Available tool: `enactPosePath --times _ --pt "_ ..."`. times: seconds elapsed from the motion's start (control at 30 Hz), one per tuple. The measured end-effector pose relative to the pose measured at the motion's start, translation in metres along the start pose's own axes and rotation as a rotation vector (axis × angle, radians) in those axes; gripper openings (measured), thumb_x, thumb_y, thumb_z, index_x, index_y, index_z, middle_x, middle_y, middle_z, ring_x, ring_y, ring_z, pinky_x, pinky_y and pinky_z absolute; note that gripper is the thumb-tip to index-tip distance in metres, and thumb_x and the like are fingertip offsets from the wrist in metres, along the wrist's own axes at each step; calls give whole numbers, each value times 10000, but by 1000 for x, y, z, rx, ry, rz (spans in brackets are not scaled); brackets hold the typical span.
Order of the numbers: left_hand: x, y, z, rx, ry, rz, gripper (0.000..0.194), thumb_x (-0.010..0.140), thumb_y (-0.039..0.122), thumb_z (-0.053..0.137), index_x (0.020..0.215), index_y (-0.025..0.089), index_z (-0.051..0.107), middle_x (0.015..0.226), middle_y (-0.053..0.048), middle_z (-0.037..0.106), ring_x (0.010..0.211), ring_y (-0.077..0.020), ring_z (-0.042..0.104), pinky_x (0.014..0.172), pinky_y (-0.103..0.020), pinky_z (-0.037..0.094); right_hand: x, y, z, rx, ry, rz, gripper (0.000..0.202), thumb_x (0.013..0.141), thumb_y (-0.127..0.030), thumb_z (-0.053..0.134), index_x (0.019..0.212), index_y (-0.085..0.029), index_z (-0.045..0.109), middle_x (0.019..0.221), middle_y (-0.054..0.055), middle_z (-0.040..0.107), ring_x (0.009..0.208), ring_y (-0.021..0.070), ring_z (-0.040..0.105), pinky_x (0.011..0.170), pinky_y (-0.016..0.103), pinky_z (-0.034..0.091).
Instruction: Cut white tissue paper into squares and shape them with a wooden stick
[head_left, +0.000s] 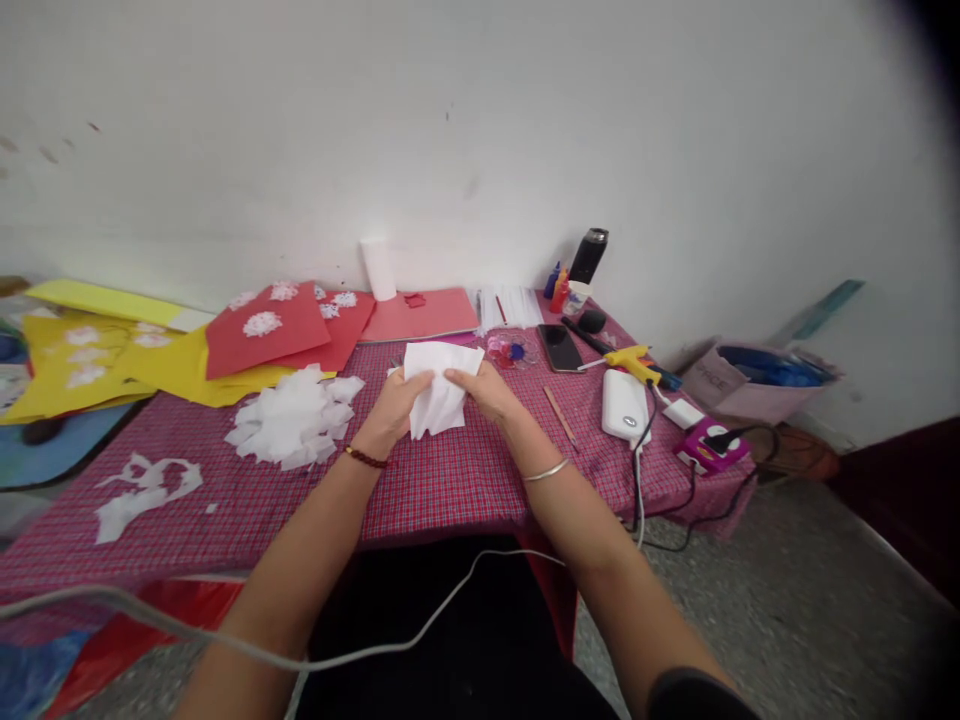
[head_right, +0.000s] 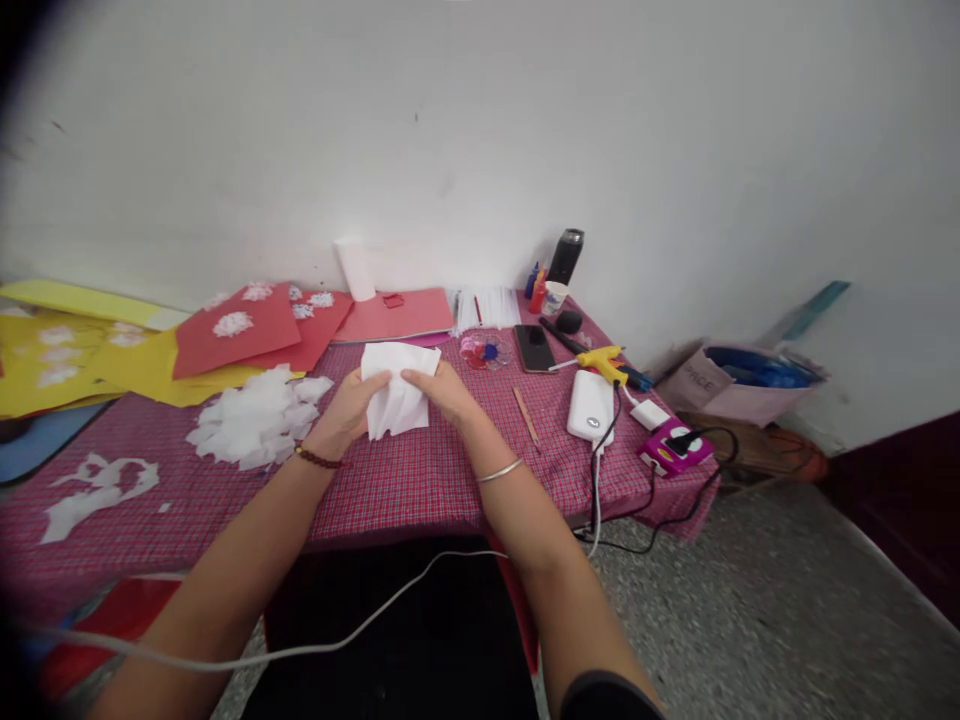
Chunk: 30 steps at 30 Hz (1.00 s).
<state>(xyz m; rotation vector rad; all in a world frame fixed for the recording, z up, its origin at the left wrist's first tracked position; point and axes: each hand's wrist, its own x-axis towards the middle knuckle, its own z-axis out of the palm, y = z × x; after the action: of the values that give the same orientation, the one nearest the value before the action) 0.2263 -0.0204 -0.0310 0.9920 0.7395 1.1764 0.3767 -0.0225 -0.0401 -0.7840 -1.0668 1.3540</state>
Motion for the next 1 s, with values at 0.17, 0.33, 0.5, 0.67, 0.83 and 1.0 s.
enactPosePath --times 0.17,0.33,0.5,0.67,0.83,1.0 --pt "6 -5 -3 35 103 33 411 655 318 773 1011 140 669 849 -59 745 622 -163 658 619 -297 533 4 5 2 44 45 19 392 611 -323 847 936 -152 711 878 59 766 770 187 689 760 319 554" --pt "3 -7 -2 125 113 28 382 659 341 770 976 149 676 829 -51 721 639 -172 641 627 -305 514 4 9 4 36 80 45 378 592 -345 843 885 -156 699 842 55 760 719 182 678 706 303 550" --pt "-1 -7 2 366 80 183 159 690 288 715 791 180 655 739 -2 648 666 -159 567 632 -262 435 4 15 7 -22 84 31 332 604 -356 816 832 -160 674 765 25 736 665 162 649 644 266 512" --pt "-4 -6 0 678 25 372 108 724 152 618 795 207 676 717 -2 615 705 -186 515 679 -265 364 6 21 9 -110 119 49 308 620 -374 797 785 -154 659 710 16 710 660 160 629 571 234 450" --pt "-4 -9 0 729 76 402 115 743 141 578 783 212 660 690 0 598 685 -185 510 662 -273 356 5 24 13 -93 144 50 325 608 -381 808 798 -167 654 711 4 715 641 154 629 543 225 438" --pt "2 -10 4 264 131 103 125 689 261 684 762 177 629 683 -4 632 628 -163 556 617 -278 433 3 21 13 -3 130 76 350 618 -364 819 861 -182 646 776 17 746 719 190 679 638 276 528"
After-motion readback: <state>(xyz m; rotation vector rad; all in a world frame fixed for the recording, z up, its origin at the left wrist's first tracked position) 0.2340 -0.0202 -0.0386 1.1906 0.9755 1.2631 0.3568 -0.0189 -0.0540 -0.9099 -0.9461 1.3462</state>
